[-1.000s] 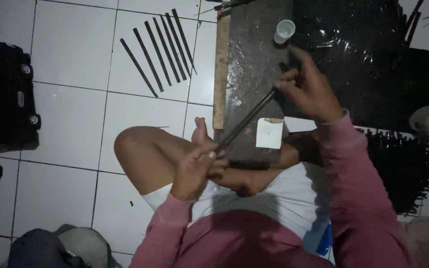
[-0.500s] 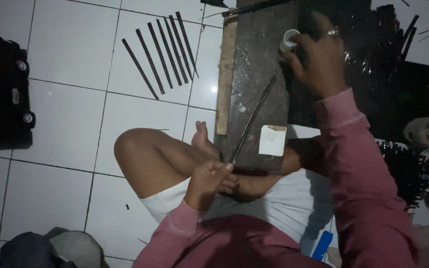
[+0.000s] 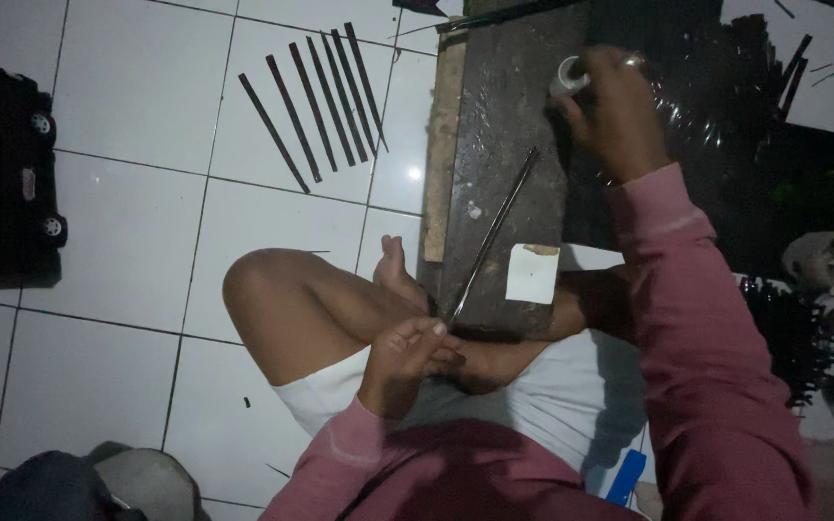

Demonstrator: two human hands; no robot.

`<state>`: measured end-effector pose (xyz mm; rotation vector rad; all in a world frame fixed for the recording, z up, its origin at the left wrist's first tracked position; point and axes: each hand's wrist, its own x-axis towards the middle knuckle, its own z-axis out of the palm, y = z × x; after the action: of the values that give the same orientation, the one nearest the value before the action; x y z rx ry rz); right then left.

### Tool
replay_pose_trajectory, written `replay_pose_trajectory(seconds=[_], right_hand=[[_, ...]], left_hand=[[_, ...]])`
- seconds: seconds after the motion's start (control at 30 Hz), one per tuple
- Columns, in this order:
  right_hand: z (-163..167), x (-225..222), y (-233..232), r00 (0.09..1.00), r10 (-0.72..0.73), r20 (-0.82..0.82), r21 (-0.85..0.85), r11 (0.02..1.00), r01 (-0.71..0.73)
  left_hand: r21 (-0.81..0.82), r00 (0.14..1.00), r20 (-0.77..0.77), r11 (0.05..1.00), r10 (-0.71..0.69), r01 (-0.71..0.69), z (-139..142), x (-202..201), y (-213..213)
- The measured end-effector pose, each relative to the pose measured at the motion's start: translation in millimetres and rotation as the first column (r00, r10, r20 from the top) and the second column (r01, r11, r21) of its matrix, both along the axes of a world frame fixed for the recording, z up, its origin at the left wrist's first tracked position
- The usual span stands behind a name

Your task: The person sits on the floor and repeatedly picks up thin metal rods, dips them into a small cup of liquid, and rubs the liquid along the rods before placing them on the floor.

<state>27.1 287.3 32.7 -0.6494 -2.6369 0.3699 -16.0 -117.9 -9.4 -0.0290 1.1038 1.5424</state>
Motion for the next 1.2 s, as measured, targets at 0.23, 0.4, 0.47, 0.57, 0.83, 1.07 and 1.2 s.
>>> replay_pose_trajectory(seconds=[0.23,0.4,0.47,0.57,0.83,1.07,1.2], right_hand=[[23,14,-14,0.993,0.032,-0.116,0.018,0.999,-0.03],[45,37,-34,0.882,-0.098,-0.461,-0.369,0.925,-0.09],[38,46,-56,0.907,-0.093,-0.41,-0.421,0.902,-0.098],[18,54,-81,0.938,-0.152,-0.312,-0.686,0.719,-0.112],[-15,49,-88,0.977,-0.115,-0.18,-0.693,0.72,-0.043],[-22,54,-104,0.986,-0.079,-0.145,-0.482,0.876,-0.001],[-30,70,-132,0.99,0.018,-0.14,-0.197,0.979,-0.046]], left_hand=[[0.024,0.999,-0.041,1.0,0.016,-0.015,6,6,-3],[-0.008,0.999,-0.036,1.0,0.026,-0.026,5,12,-3],[-0.016,0.999,-0.001,0.999,0.051,-0.051,6,13,-2],[-0.027,0.999,-0.014,0.999,0.046,-0.047,6,14,-2],[-0.055,0.999,0.0,0.998,0.037,-0.037,0,15,-1],[-0.091,0.999,0.004,0.995,0.034,-0.034,-1,16,-3],[-0.103,0.999,0.005,0.994,0.034,-0.033,-1,17,-2]])
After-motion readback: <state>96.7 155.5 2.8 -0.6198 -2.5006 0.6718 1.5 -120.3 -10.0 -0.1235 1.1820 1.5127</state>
